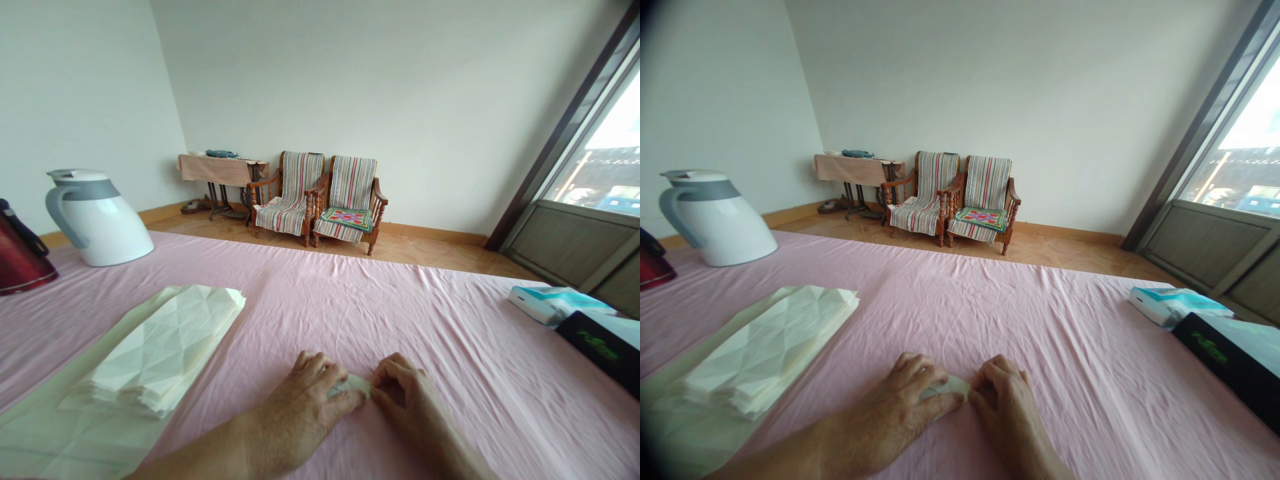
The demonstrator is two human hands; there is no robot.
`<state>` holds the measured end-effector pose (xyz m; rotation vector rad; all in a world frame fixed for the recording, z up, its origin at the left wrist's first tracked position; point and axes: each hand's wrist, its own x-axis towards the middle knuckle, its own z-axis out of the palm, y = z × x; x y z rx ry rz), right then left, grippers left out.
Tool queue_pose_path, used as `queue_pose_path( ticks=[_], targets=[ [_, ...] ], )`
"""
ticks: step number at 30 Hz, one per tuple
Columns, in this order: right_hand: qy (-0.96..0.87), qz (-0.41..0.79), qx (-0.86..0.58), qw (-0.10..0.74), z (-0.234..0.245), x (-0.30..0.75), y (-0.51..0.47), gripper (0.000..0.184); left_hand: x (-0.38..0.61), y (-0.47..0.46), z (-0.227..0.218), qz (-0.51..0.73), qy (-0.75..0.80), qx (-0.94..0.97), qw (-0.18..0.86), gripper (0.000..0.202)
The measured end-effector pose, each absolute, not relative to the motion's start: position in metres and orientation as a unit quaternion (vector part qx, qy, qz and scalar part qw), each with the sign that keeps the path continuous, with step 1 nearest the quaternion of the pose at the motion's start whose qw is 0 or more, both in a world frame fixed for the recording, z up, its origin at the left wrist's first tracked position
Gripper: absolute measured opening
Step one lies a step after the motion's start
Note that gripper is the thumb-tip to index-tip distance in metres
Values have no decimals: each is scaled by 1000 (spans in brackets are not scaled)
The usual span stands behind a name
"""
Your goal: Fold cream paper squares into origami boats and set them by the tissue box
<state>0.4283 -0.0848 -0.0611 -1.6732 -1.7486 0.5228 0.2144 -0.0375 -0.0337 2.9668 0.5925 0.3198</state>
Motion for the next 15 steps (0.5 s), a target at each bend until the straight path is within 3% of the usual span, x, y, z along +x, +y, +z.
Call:
queue_pose_path(
  ticks=[13,15],
  targets=[
    [-670,150,-647,332,-75,429,-83,8,213,-37,-39,105,198,974,42,43],
    [-675,127,-638,350,-79,432,-86,16,213,-37,-40,118,199,972,48,42]
  ],
)
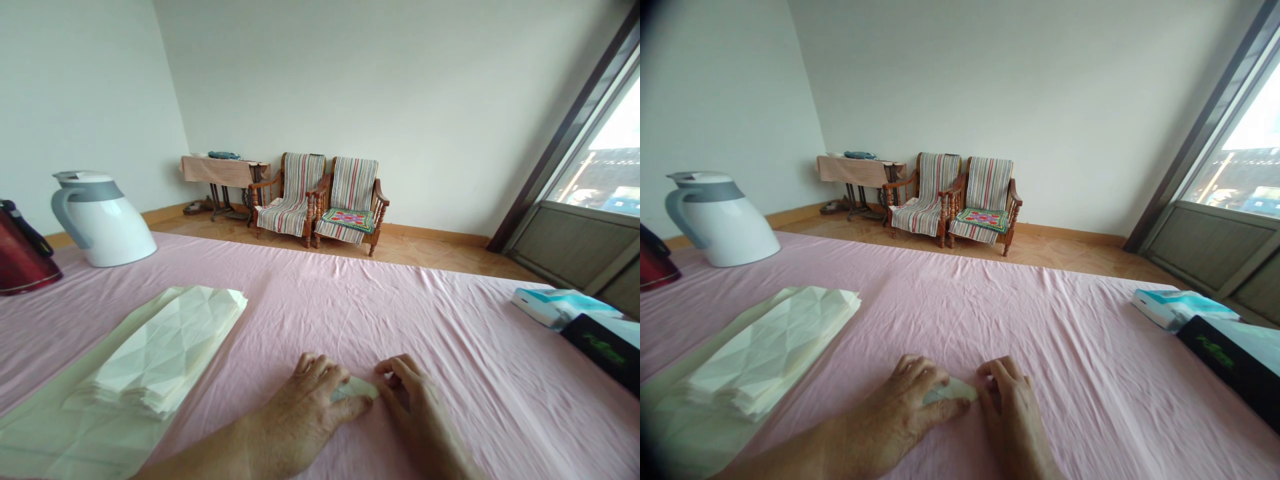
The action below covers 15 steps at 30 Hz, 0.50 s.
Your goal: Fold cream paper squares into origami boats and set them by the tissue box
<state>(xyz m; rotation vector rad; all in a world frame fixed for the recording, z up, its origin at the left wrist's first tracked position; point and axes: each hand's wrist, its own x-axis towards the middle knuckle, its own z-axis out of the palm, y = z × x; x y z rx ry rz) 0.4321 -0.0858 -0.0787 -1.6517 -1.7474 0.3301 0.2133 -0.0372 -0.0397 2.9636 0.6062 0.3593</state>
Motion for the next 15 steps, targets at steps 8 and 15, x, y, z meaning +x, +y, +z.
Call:
queue_pose_path(
  ticks=[8,15],
  targets=[
    [-778,-56,-569,260,-84,426,-115,34,213,-36,-36,127,191,972,50,40],
    [-784,-163,-556,222,-89,419,-114,34,212,-36,-36,115,195,973,52,43]
  ],
)
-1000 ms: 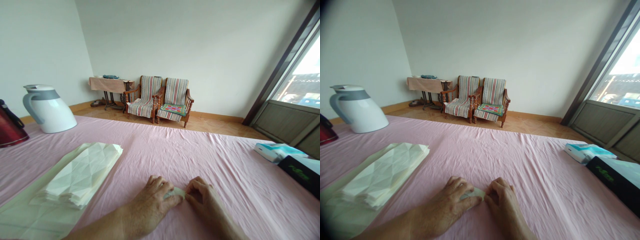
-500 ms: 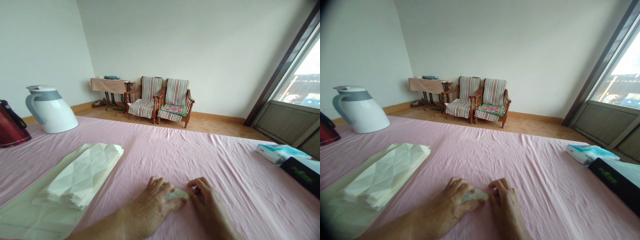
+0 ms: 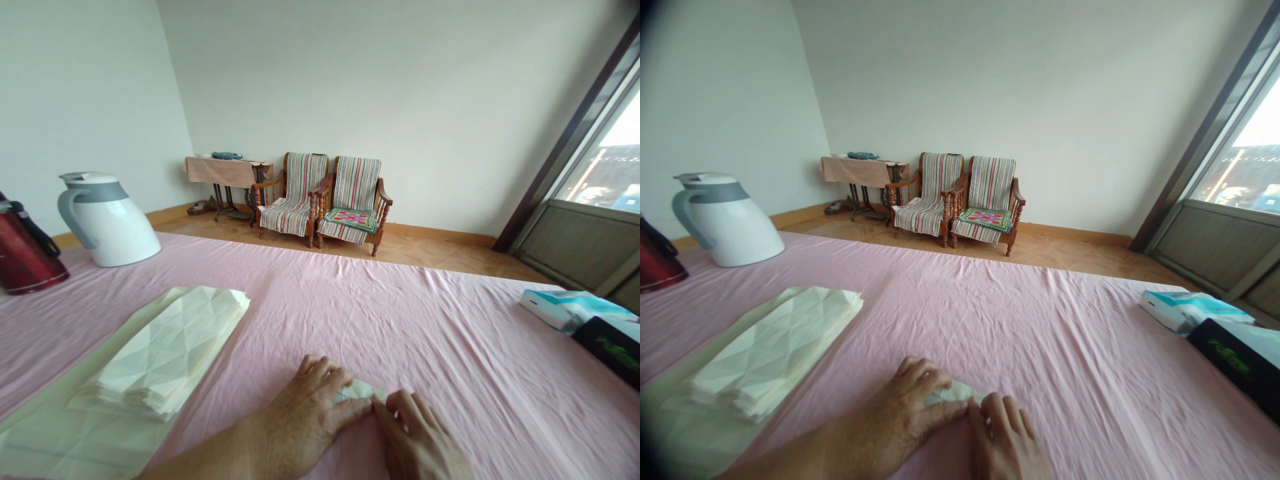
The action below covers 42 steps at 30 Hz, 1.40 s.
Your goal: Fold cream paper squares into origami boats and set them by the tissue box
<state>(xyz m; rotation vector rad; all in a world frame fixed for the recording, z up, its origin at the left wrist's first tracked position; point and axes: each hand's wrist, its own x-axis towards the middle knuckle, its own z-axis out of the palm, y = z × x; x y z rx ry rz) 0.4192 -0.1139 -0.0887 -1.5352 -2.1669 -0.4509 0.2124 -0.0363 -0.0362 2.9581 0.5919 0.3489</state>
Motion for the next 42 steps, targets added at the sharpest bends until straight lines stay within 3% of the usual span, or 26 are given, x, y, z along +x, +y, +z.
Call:
queue_pose_path(
  ticks=[16,22,28,35,42],
  targets=[
    [-769,-229,-575,156,-84,420,-111,37,212,-37,-35,124,194,972,44,45],
    [-743,-248,-583,215,-87,424,-111,36,212,-37,-36,113,198,973,44,40],
    [-753,-259,-549,253,-73,421,-116,53,213,-37,-33,111,204,971,57,30],
    [-797,-214,-488,285,-80,419,-112,43,214,-37,-33,112,203,970,66,35],
    [-775,-247,-506,287,-81,410,-110,33,211,-33,-29,193,230,936,181,17]
  ],
)
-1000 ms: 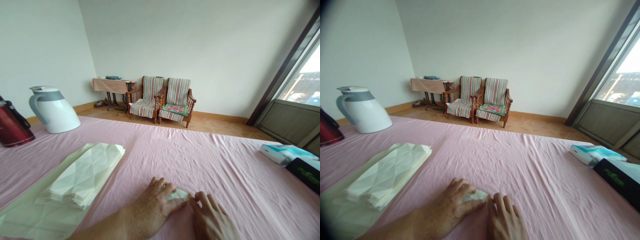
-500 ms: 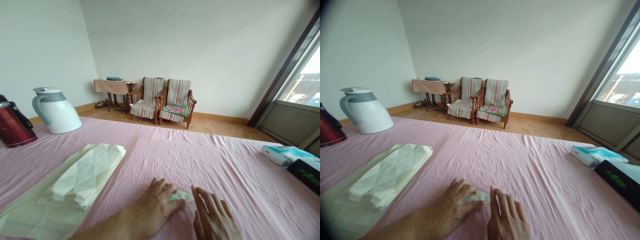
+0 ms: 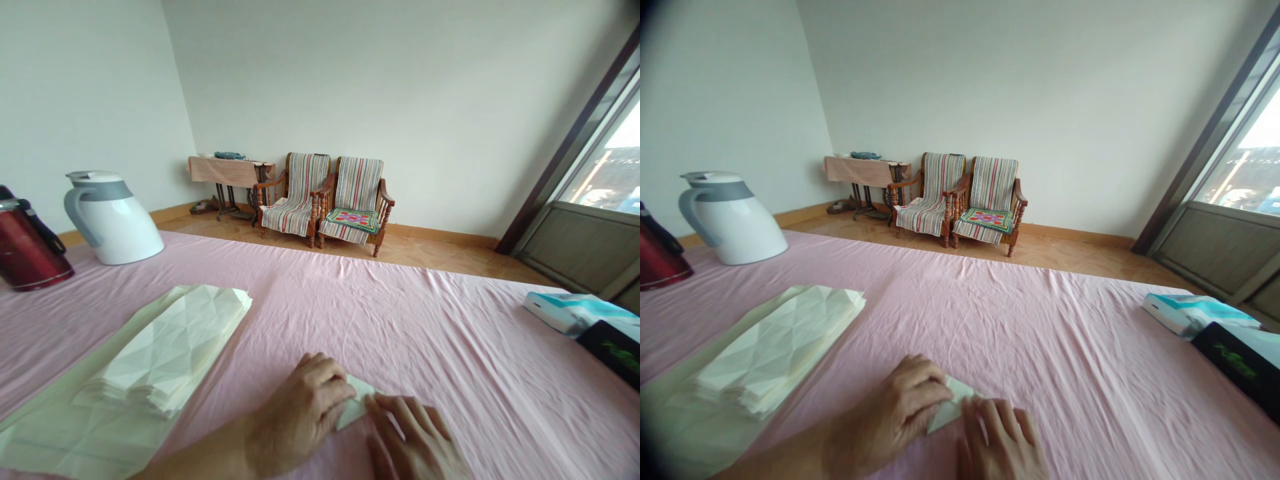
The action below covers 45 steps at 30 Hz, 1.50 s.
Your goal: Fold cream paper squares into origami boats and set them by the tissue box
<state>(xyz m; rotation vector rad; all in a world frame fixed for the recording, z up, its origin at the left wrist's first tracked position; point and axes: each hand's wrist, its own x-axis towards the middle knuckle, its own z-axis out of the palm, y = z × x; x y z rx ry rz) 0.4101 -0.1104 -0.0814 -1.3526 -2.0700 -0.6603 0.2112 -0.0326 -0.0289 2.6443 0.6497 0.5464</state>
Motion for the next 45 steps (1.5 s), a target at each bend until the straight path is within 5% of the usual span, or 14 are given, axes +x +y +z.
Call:
queue_pose_path(
  ticks=[4,10,30,35,45],
  targets=[
    [-764,-260,-517,286,-76,406,-111,48,201,-11,-37,299,344,865,212,15],
    [-758,-262,-512,306,-74,403,-110,49,190,7,-46,270,449,832,183,16],
    [-786,-269,-491,262,-77,411,-108,45,194,6,-39,238,383,853,262,8],
    [-786,-282,-487,257,-78,414,-109,43,200,3,-36,221,412,845,259,26],
    [-781,-297,-476,275,-77,412,-106,41,205,0,-41,235,409,805,361,2]
  ],
)
